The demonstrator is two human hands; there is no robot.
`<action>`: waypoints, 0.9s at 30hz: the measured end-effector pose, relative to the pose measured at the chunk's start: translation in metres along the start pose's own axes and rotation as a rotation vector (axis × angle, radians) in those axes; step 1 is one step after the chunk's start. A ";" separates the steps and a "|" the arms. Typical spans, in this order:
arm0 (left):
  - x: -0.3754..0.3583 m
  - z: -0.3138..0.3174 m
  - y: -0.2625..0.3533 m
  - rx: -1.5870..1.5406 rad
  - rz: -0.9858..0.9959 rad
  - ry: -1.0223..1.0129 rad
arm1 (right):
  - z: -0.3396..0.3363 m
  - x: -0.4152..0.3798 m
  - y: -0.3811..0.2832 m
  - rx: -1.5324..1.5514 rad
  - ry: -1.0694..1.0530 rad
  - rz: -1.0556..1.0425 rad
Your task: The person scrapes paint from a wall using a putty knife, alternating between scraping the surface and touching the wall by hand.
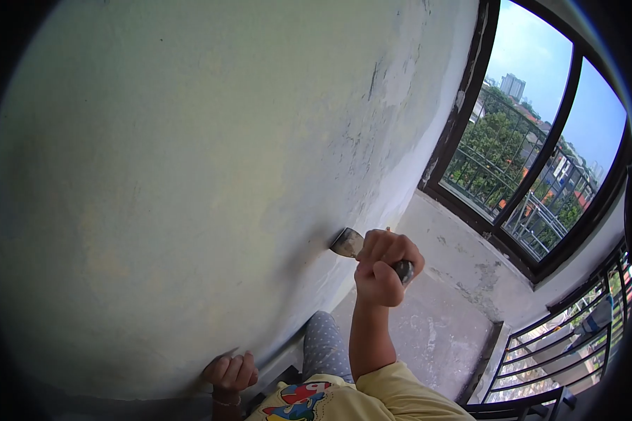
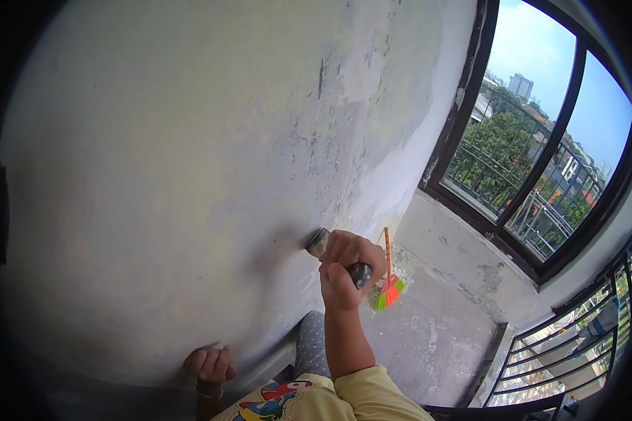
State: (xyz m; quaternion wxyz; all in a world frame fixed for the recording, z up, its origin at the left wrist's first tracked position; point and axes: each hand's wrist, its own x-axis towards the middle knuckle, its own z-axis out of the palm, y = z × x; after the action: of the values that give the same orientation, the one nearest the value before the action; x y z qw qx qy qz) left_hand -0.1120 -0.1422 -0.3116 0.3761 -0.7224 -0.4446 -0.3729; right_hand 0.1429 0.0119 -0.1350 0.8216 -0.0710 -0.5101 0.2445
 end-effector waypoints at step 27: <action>0.003 -0.001 0.005 0.079 0.011 -0.007 | -0.020 0.014 -0.052 0.353 -0.103 -0.349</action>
State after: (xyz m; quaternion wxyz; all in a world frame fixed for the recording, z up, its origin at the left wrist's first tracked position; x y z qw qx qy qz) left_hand -0.1066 -0.1434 -0.3097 0.4048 -0.7107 -0.4562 -0.3506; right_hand 0.1822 -0.0239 -0.1143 0.8239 0.1753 -0.5051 0.1878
